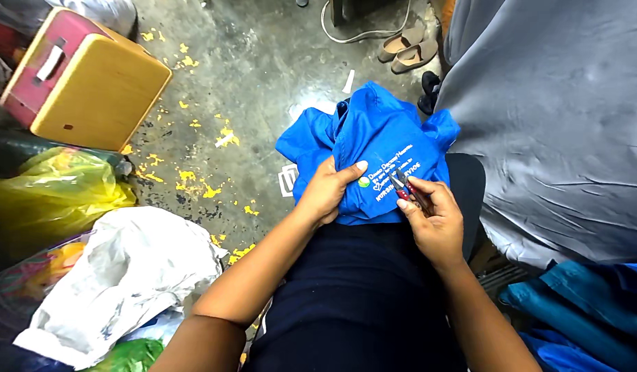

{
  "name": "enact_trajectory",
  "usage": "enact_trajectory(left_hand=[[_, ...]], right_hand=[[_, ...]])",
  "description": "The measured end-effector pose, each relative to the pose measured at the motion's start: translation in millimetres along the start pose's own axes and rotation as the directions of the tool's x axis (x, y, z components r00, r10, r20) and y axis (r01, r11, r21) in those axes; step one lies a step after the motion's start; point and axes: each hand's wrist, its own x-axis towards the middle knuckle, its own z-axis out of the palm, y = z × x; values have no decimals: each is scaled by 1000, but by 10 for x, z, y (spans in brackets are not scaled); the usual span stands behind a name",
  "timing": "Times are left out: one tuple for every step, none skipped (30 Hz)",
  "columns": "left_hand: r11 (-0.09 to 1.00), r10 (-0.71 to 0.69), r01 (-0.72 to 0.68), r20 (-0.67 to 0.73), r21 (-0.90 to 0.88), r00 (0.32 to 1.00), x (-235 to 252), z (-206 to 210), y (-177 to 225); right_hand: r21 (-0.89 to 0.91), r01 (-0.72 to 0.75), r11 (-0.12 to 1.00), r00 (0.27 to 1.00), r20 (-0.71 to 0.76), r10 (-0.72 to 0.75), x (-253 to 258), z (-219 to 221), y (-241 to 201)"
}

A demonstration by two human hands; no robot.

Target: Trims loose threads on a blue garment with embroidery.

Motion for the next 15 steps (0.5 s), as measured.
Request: enact_trajectory(left_hand=[[1000, -3, 3, 16, 16, 1000, 12, -16, 10], [999, -13, 12, 28, 36, 1000, 21, -31, 24], [998, -25, 23, 40, 54, 999, 32, -47, 41], [997, -38, 34, 55, 66, 998, 47, -65, 60], [996, -50, 44, 74, 75, 996, 65, -84, 84], [995, -62, 54, 99, 82, 993, 89, -107, 110], [993, -77, 66, 116, 96, 990, 107, -129, 133], [990, -92, 78, 130, 115, 987, 120, -152, 150], [987, -107, 88, 143, 132, 984, 131, -170, 162], [985, -117, 94, 158, 147, 980, 141, -187, 170], [983, -124, 96, 173, 159, 977, 149, -200, 173], [981, -127, 95, 185, 170, 974, 153, -206, 176], [979, -130, 96, 190, 179, 973, 154, -207, 181], [979, -130, 95, 191, 182, 973, 155, -206, 183], [979, -128, 93, 192, 182, 973, 157, -208, 183]], right_hand=[[-29, 11, 1000, 1000, 11, -11, 5, -18, -2], [-56, 25, 998, 1000, 20, -24, 13, -38, -3], [-78, 40, 996, 999, 28, -38, 23, -59, -4], [-96, 57, 994, 998, 38, -53, 37, -84, -5], [-115, 74, 991, 996, 53, -69, 53, -112, -6], [-137, 95, 986, 994, 71, -86, 67, -140, -2], [-164, 118, 979, 991, 87, -104, 79, -163, 3], [-202, 139, 970, 987, 105, -120, 87, -181, 8], [-246, 159, 956, 983, 126, -131, 91, -197, 12], [-289, 178, 941, 979, 150, -139, 93, -207, 13], [-324, 194, 926, 974, 174, -143, 90, -210, 11], [-357, 208, 911, 970, 195, -145, 87, -207, 8], [-382, 220, 897, 966, 211, -147, 85, -200, 3], [-401, 230, 887, 963, 222, -150, 84, -193, -2], [-413, 235, 880, 962, 229, -150, 83, -188, -4]])
